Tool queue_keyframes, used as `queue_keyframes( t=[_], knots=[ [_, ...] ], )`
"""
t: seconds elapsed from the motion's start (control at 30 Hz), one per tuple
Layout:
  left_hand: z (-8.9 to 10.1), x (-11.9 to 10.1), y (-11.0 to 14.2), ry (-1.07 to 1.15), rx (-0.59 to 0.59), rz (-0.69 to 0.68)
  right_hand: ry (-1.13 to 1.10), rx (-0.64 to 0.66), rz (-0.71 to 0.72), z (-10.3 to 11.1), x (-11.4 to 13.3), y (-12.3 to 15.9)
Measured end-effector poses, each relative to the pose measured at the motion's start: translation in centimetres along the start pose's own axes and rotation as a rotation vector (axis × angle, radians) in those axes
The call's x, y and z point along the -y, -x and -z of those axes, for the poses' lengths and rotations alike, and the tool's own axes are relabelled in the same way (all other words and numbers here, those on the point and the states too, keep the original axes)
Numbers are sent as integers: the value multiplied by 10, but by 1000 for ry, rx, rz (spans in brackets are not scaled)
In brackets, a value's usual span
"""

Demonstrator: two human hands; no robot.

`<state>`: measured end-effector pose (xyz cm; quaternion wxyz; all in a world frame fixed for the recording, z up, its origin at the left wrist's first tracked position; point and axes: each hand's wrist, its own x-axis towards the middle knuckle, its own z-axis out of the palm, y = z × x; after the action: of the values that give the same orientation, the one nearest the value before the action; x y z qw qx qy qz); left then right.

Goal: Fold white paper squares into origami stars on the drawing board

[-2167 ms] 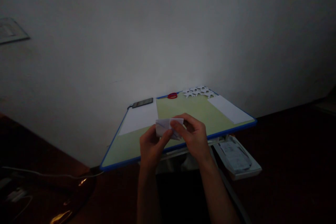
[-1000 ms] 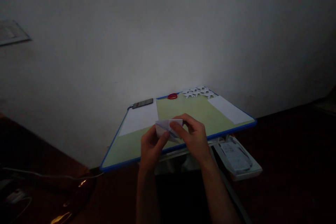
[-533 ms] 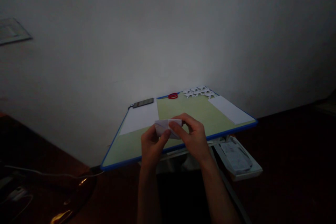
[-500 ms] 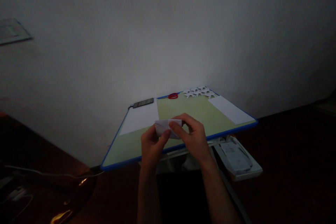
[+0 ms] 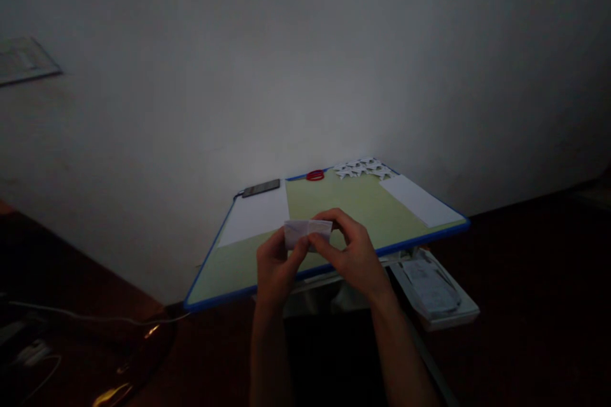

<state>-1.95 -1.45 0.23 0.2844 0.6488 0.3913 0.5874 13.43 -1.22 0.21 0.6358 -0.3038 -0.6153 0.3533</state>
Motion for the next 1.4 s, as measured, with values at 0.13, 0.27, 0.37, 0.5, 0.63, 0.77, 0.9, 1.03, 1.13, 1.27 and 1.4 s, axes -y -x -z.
queue_keyframes(
  t=[0.13, 0.27, 0.37, 0.5, 0.63, 0.77, 0.9, 1.03, 1.13, 1.27, 1.4],
  knots=[
    [-2, 1, 0, -11, -17, 3, -136, 15, -73, -4, 0, -2],
    [-4, 0, 1, -3, -5, -4, -210, 50, -148, -5, -2, -3],
    [-4, -2, 1, -27, -3, -10, -237, 8, -181, -5, -5, -3],
    [-4, -6, 1, -90, -8, -10, -253, -29, -196, -8, -7, -4],
    [-4, -9, 0, -135, -18, -19, -246, -51, -194, -11, -5, -5],
    [-4, -11, 0, -163, -24, -40, -202, -59, -176, -13, -3, -6],
    [-4, -11, 1, -190, -22, -39, -180, -49, -144, -12, -4, -6],
    [-5, -10, 2, -194, -28, -37, -184, -48, -145, -12, -7, -5],
    [-6, -11, 2, -184, -20, -31, -180, -57, -143, -13, -7, -4],
    [-7, -12, 2, -168, -14, -24, -145, -76, -121, -13, -4, -4],
    [-8, -12, 3, -153, -11, -14, -116, -107, -96, -13, -1, -4]
  ],
)
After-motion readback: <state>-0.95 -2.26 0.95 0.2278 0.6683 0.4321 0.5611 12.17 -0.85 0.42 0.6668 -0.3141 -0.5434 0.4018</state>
